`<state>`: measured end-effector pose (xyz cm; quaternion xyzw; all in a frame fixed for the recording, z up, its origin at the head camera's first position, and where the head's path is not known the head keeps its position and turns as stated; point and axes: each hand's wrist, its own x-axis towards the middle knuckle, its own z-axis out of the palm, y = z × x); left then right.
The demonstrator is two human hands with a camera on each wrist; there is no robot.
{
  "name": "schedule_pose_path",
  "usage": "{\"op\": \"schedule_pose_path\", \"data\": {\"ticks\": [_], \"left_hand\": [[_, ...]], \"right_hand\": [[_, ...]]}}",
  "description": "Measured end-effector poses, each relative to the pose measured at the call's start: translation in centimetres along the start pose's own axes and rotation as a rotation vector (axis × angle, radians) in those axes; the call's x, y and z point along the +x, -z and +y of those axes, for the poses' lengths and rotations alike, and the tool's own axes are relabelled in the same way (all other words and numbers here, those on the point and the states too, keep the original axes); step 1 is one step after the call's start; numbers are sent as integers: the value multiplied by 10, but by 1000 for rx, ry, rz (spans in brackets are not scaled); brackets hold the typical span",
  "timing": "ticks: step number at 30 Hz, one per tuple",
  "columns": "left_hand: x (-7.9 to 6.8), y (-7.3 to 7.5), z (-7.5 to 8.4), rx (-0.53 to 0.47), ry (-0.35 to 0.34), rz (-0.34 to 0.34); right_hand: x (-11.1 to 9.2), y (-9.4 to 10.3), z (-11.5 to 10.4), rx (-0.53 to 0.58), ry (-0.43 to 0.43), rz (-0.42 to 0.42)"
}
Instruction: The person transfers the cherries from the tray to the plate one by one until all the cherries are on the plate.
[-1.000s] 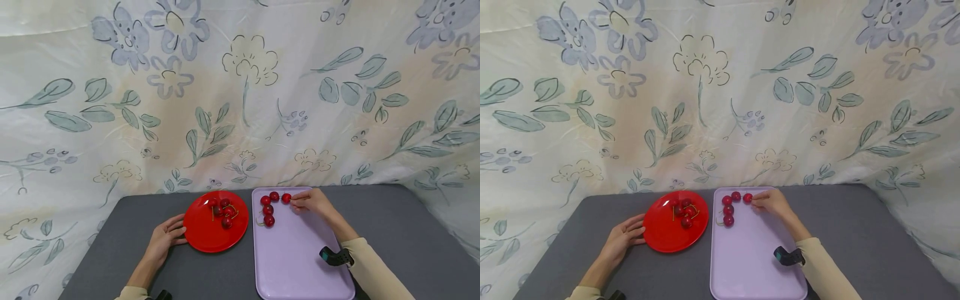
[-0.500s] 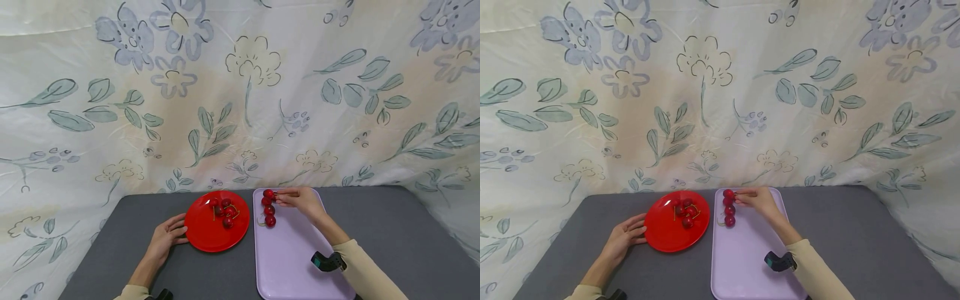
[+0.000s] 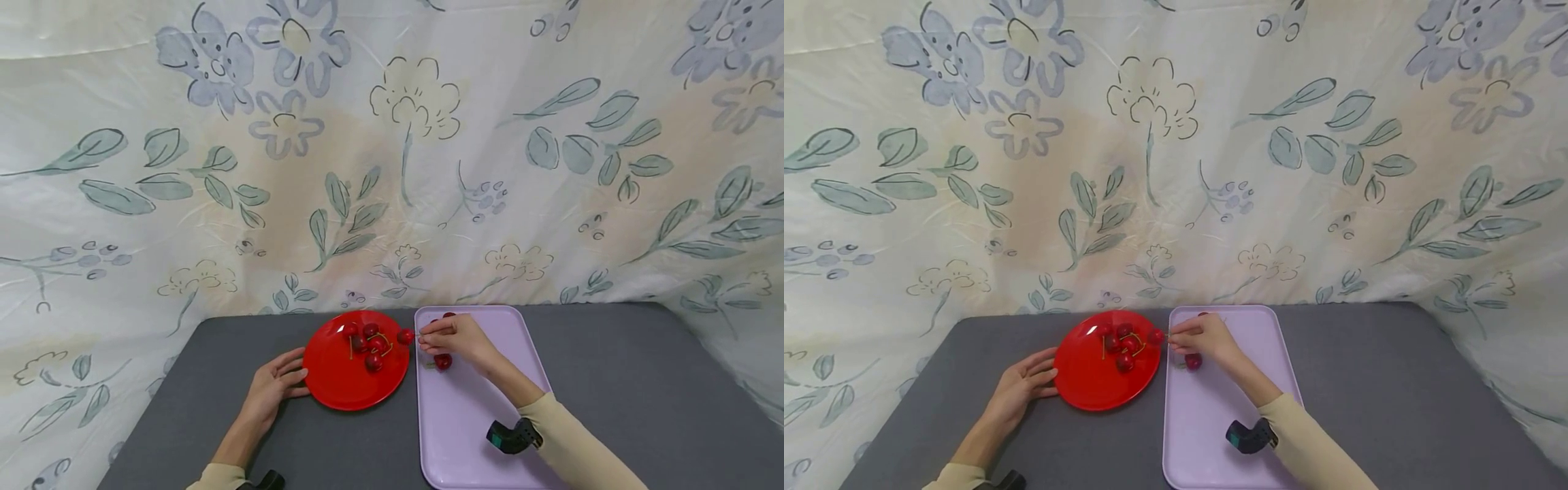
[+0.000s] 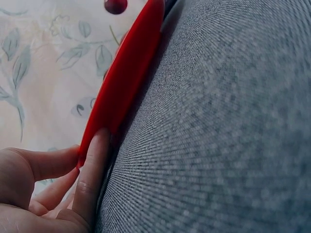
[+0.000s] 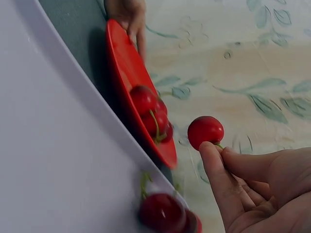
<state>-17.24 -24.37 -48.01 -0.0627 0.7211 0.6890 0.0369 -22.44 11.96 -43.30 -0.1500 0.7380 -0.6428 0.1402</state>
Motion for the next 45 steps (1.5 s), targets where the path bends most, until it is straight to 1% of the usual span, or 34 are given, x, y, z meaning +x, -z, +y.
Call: {"op": "schedule_pose_path", "data": {"ticks": [2, 6, 8, 11, 14, 16, 19, 23, 31, 36, 40, 45], "left_hand": [[0, 0, 0, -2, 1, 2], [1, 1, -1, -8, 1, 4], [2, 1, -1, -8, 1, 0], [2, 1, -2, -7, -5, -5], [3, 2, -2, -7, -5, -7], [3, 2, -2, -8, -5, -6], [4, 2, 0, -7, 0, -8], [6, 2, 2, -8, 4, -11], [7, 3, 4, -8, 16, -9], [7, 2, 6, -4, 20, -3], [7, 2, 5, -1, 19, 1], [6, 2, 5, -1, 16, 4]], "right_hand": [[2, -8, -1, 8, -8, -19], [6, -25, -3, -5, -52, -69], [7, -32, -3, -32, -74, -100], [9, -42, -4, -105, -79, -128], [12, -49, -4, -178, -83, -101], [14, -52, -4, -207, -82, -70], [16, -55, -5, -219, -80, -44], [17, -58, -6, -222, -77, -39], [17, -59, -10, -220, -94, -42], [16, -54, -13, -258, -83, -9], [16, -43, -15, -274, -74, 38], [18, -18, -21, -253, -52, 86]]}}
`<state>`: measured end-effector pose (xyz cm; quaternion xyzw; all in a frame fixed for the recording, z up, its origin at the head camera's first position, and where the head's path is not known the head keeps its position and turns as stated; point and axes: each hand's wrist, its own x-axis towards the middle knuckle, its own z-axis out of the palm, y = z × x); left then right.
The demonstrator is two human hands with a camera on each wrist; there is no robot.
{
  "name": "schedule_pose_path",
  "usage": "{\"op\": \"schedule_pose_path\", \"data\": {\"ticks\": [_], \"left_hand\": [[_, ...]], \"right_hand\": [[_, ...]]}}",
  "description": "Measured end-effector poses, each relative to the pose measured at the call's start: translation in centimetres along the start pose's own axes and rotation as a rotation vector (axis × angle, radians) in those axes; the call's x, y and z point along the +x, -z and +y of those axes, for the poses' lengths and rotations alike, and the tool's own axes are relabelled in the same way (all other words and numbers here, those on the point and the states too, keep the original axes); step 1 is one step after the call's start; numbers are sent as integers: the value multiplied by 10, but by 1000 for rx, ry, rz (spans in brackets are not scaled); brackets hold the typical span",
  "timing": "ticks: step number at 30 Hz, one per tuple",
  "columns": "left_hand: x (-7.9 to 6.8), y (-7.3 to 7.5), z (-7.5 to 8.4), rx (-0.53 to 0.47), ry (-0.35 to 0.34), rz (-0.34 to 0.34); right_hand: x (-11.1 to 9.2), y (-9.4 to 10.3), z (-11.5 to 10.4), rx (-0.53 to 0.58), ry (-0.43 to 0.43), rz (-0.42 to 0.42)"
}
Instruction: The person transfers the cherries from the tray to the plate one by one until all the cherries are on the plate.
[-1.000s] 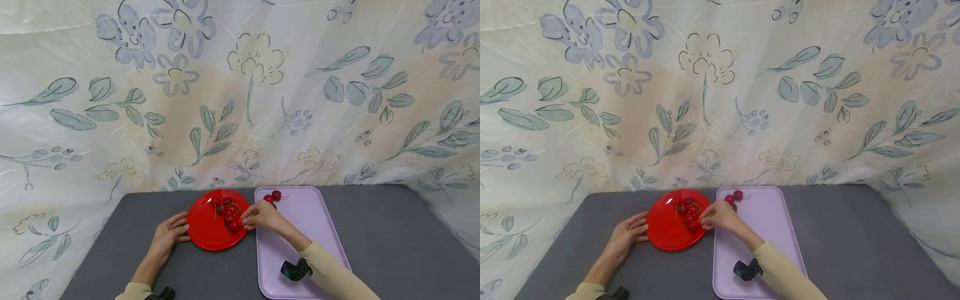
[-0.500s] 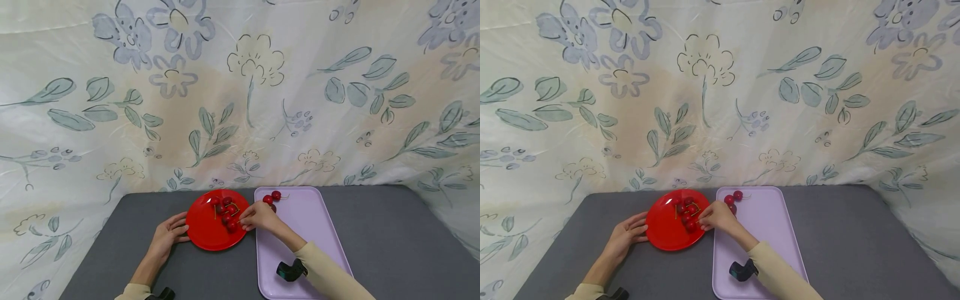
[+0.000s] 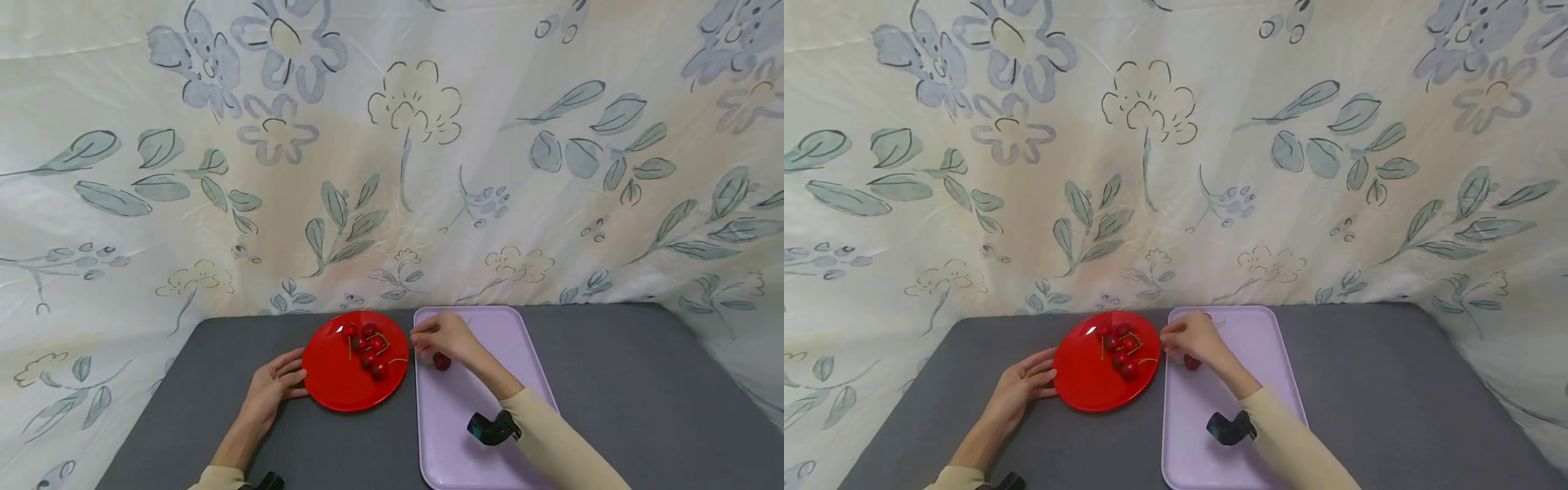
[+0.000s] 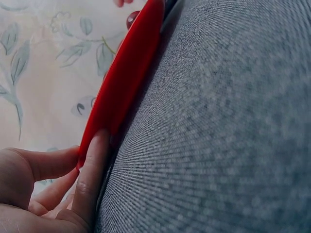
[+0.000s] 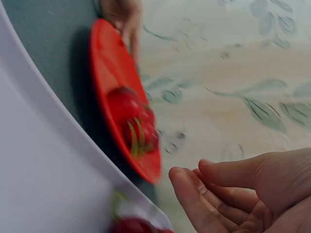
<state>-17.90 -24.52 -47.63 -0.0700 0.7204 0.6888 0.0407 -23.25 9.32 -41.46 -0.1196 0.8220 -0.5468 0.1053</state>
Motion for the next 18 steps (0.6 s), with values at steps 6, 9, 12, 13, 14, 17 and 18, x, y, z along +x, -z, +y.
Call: {"op": "schedule_pose_path", "data": {"ticks": [6, 9, 12, 13, 14, 17, 18], "left_hand": [[-1, -2, 1, -1, 14, 17], [-3, -2, 1, -5, 17, 24], [-4, -3, 0, -4, 16, 26], [-5, -3, -1, -3, 16, 26], [-5, -3, -1, -1, 17, 27], [-7, -3, -3, 3, 18, 27], [-7, -3, -4, 2, 16, 28]], "right_hand": [[2, 37, 5, 27, -34, 62], [1, 55, 12, 30, -33, 82], [-2, 69, 21, 25, -47, 111], [-3, 73, 23, 19, -53, 121], [-4, 76, 26, 11, -62, 132], [-8, 82, 34, -19, -74, 158], [-9, 83, 36, -30, -81, 169]]}}
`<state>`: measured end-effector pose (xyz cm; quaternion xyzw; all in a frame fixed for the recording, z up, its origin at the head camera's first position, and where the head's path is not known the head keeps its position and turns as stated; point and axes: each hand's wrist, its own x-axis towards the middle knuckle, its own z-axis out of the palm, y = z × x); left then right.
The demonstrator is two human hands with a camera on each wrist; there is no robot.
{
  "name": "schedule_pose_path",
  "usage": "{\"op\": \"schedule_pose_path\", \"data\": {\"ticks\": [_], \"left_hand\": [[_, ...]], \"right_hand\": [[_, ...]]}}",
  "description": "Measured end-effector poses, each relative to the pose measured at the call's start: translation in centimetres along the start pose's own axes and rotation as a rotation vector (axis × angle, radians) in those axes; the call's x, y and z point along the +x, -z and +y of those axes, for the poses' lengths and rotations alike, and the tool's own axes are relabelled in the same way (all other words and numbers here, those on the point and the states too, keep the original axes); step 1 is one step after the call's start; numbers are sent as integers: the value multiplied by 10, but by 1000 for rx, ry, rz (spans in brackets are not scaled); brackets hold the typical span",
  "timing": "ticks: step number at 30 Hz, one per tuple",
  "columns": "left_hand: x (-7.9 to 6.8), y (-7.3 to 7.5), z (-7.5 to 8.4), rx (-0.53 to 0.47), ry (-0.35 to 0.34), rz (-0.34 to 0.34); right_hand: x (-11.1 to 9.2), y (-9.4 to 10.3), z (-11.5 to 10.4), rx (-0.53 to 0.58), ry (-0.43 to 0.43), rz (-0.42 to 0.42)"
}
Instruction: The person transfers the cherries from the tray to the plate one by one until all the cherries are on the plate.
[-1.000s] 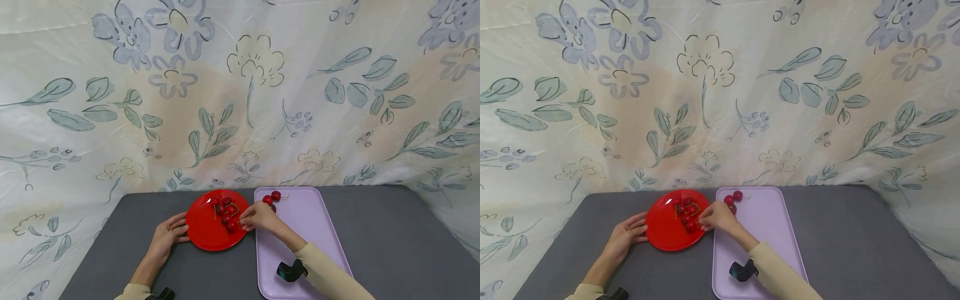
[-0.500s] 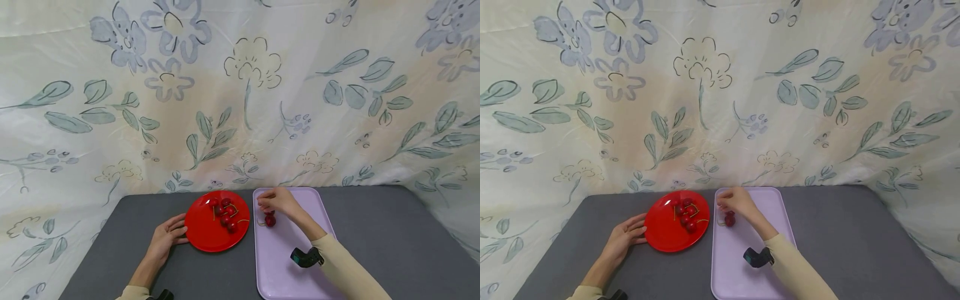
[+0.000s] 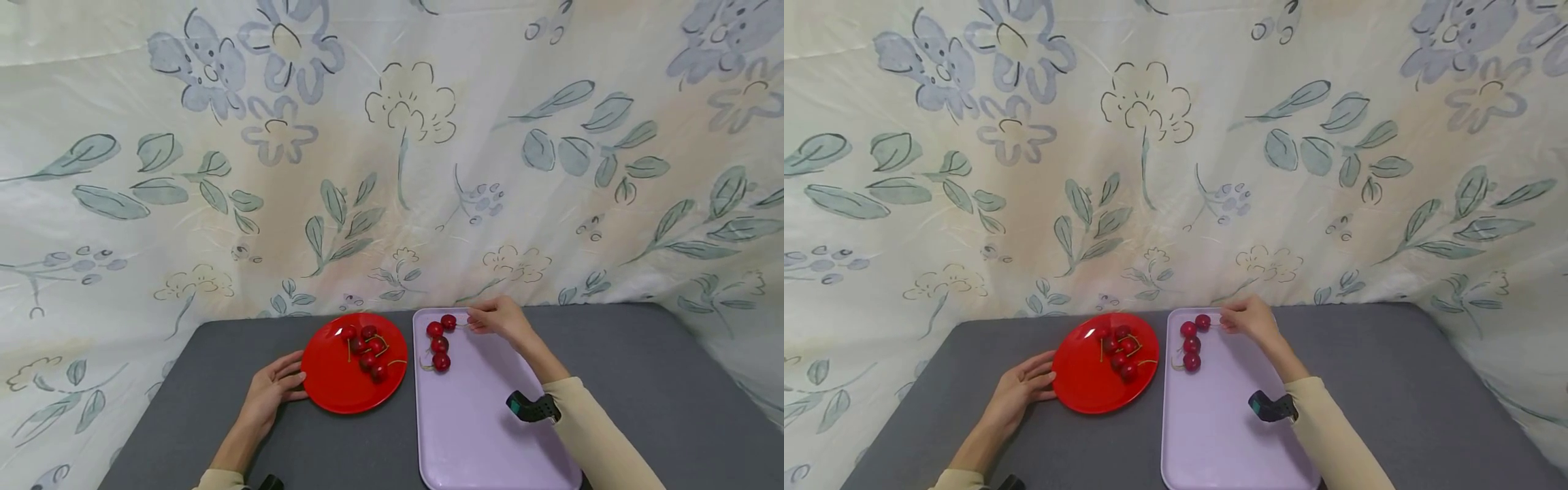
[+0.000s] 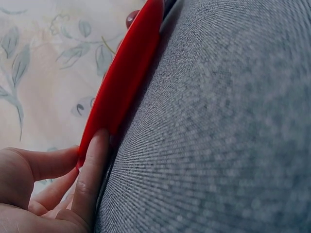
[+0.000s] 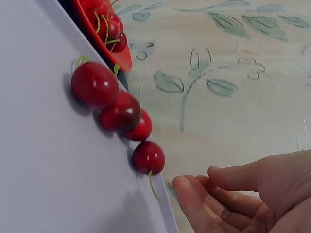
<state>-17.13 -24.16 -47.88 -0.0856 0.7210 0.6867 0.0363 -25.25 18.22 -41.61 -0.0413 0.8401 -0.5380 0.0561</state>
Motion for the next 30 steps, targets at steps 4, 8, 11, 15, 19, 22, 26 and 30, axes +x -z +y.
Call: {"op": "schedule_pose_path", "data": {"ticks": [4, 8, 11, 15, 19, 22, 26, 30], "left_hand": [[1, 0, 0, -1, 0, 1], [2, 0, 0, -2, 2, 0], [2, 1, 1, 0, 1, -3], [3, 2, 2, -3, 3, -7], [4, 2, 3, -9, 10, -8], [5, 2, 4, -6, 5, -10], [5, 3, 4, 0, -10, -18], [5, 2, 5, 3, -12, -25]], "right_hand": [[0, 2, 9, -8, -58, 39], [2, 2, 17, 5, -120, 36], [5, 0, 21, 21, -150, 16], [11, -3, 25, 73, -190, -2], [15, -6, 26, 124, -228, -7], [18, -7, 27, 150, -241, -27], [21, -8, 25, 177, -255, -44], [24, -8, 26, 194, -288, -30]]}}
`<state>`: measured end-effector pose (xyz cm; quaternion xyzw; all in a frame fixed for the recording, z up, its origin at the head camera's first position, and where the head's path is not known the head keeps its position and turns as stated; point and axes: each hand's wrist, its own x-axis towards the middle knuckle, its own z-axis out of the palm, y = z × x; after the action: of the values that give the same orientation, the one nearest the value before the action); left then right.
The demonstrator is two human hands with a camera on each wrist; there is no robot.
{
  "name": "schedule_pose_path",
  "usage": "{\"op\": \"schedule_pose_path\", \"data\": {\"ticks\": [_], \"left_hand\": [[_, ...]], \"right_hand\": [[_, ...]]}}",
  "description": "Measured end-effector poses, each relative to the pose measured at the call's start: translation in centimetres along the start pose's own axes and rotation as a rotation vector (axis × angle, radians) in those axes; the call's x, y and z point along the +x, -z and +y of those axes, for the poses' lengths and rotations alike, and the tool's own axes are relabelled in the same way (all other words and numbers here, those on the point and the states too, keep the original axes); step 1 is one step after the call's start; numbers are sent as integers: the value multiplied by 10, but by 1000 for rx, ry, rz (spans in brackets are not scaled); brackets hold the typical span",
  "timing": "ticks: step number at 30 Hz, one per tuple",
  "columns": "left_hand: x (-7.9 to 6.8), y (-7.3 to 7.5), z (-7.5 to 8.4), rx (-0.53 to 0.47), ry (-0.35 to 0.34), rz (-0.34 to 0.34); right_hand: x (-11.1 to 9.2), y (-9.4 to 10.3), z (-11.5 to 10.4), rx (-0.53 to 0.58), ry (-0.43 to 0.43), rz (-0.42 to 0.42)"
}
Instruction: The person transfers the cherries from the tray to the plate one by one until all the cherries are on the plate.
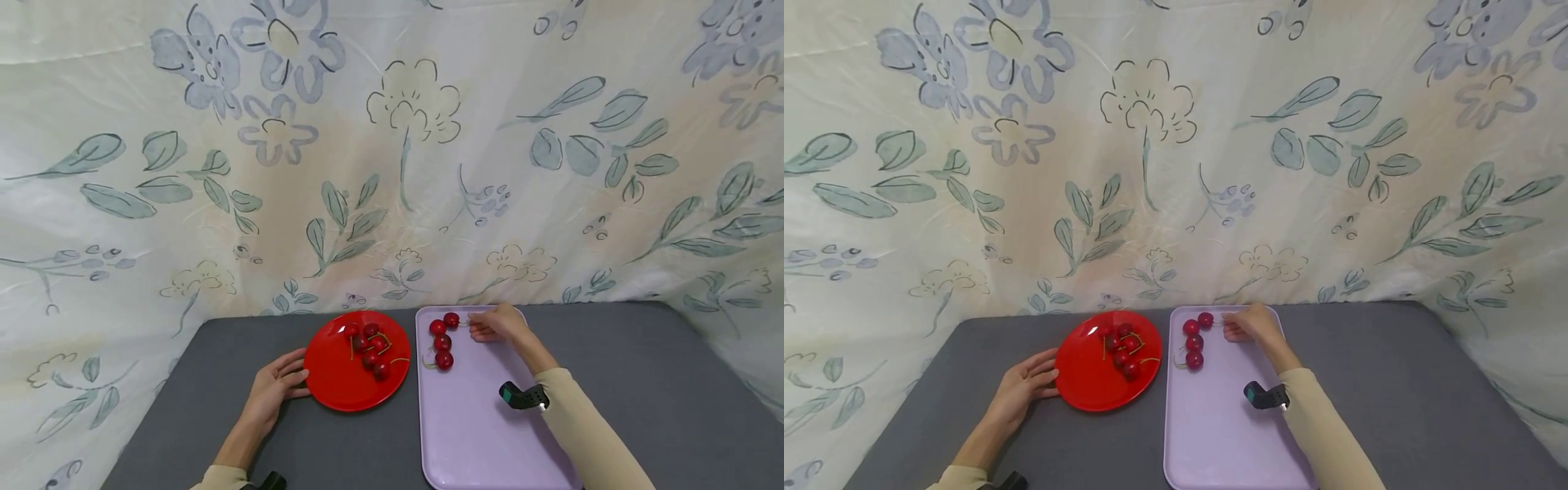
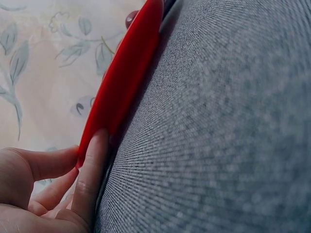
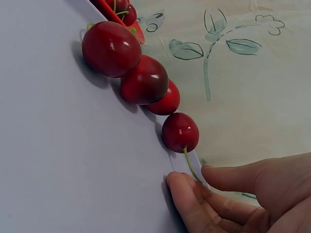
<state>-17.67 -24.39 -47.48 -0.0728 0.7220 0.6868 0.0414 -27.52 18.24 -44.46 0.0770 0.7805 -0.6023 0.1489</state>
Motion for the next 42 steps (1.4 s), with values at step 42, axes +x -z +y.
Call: {"op": "schedule_pose_path", "data": {"ticks": [42], "left_hand": [[0, -1, -2, -12, 11, 14]], "right_hand": [[-27, -29, -26, -74, 277, -92]]}}
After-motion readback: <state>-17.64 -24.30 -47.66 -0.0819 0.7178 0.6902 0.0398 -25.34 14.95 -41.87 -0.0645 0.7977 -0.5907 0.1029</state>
